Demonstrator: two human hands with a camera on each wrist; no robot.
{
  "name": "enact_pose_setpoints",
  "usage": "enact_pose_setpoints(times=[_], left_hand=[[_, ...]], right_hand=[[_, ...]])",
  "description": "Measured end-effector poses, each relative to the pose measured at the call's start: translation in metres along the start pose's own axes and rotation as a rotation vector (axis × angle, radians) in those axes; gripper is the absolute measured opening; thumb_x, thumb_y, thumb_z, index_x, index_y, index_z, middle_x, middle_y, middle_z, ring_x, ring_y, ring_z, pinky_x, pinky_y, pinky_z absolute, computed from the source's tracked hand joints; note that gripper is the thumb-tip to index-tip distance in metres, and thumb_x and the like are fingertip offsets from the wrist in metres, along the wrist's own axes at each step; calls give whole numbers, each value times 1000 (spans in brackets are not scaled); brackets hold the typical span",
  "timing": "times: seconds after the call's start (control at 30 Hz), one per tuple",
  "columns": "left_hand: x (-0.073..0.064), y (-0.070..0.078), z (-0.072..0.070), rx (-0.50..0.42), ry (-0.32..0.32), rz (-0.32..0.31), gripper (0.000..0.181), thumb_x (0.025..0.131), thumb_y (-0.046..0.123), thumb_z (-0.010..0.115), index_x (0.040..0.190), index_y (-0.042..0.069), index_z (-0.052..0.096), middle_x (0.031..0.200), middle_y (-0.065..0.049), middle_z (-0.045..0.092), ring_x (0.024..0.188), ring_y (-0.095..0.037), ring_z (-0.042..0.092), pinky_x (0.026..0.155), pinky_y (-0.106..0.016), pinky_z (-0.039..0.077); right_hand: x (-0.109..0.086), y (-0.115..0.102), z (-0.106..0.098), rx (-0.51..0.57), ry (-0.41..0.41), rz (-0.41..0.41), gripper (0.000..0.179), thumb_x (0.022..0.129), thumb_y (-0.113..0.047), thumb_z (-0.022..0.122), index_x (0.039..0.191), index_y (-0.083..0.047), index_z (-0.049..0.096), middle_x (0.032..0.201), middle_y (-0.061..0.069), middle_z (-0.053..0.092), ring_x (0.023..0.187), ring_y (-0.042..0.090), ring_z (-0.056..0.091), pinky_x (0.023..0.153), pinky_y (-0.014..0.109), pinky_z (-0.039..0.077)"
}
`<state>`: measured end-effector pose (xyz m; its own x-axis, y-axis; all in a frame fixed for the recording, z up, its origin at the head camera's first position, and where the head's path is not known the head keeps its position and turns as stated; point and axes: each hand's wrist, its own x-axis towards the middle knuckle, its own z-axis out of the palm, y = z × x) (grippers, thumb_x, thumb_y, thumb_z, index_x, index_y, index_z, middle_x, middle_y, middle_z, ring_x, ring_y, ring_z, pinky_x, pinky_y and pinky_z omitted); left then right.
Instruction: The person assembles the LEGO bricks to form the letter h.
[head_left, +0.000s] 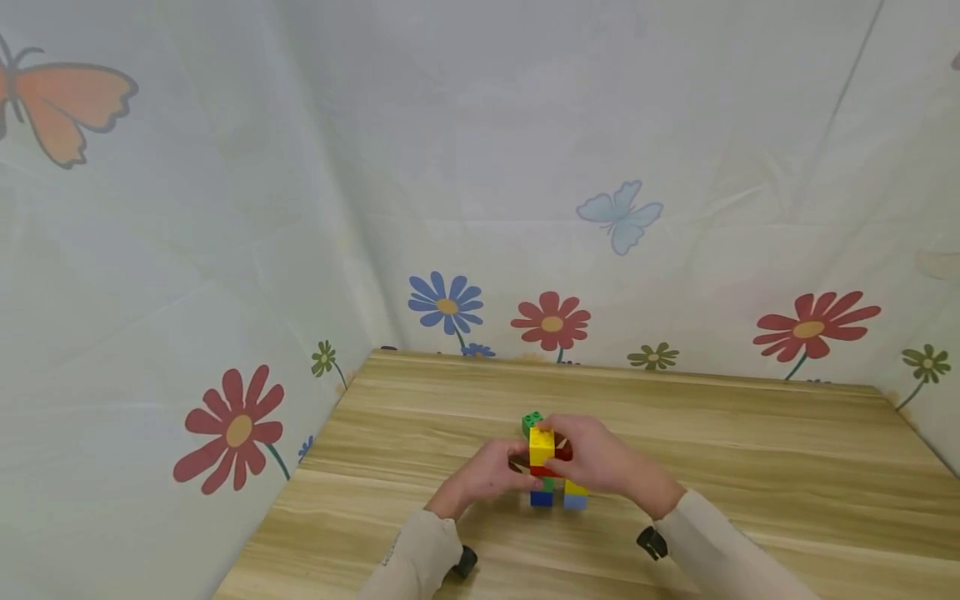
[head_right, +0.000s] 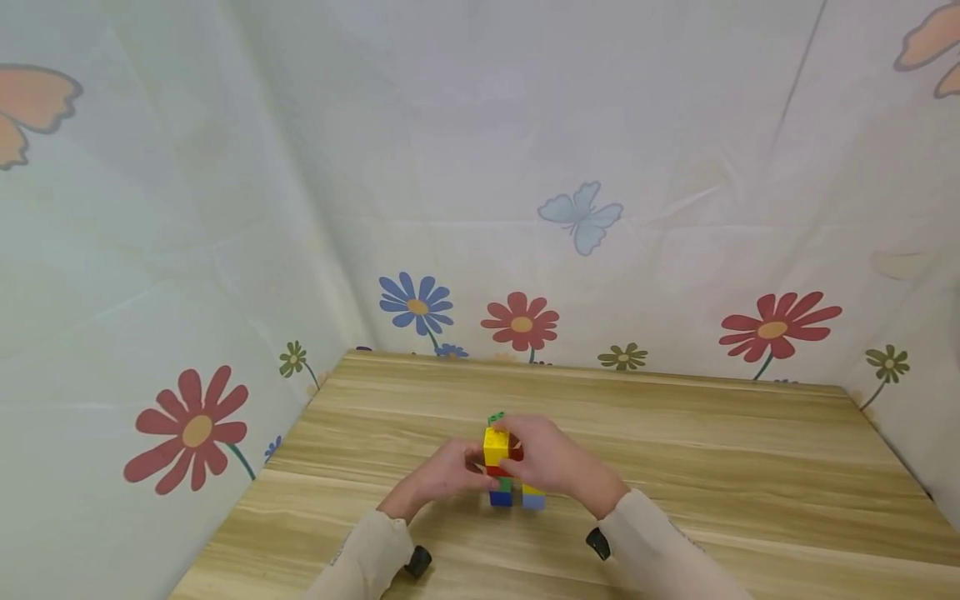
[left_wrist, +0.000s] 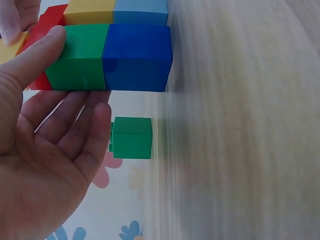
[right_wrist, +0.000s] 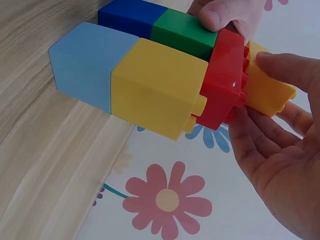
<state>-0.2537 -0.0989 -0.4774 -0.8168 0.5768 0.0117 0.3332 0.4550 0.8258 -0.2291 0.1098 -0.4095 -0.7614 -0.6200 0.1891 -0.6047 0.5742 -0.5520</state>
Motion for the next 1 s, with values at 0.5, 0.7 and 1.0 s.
enact_pose_setpoints(times=[0.5, 0.7, 1.0], left_hand=[[-1, 1, 1, -14, 8, -15, 33, 82, 28, 74, 113, 20, 67, 100, 14, 65, 91, -7, 58, 81, -23, 48], [-1, 2, 1, -18, 8, -17, 32, 82, 28, 75, 111, 18, 67, 99, 13, 65, 90, -7, 59, 80, -23, 48], [0, 1, 1, -24, 1, -23, 30, 82, 27, 75, 111, 19, 67, 100, 13, 65, 89, -6, 59, 80, -23, 49]], right_hand=[[-5, 5, 8, -75, 75, -30, 44, 84, -16, 73, 123, -6, 56, 108, -1, 61, 84, 9, 56, 77, 25, 51], [-4, 3, 9, -115, 75, -37, 44, 83, -15, 74, 122, -6, 57, 112, 3, 61, 89, 13, 57, 80, 30, 52], [-5, 0, 11, -172, 85, -36, 47, 81, -16, 76, 122, -5, 56, 113, 5, 61, 94, 18, 59, 81, 33, 52]])
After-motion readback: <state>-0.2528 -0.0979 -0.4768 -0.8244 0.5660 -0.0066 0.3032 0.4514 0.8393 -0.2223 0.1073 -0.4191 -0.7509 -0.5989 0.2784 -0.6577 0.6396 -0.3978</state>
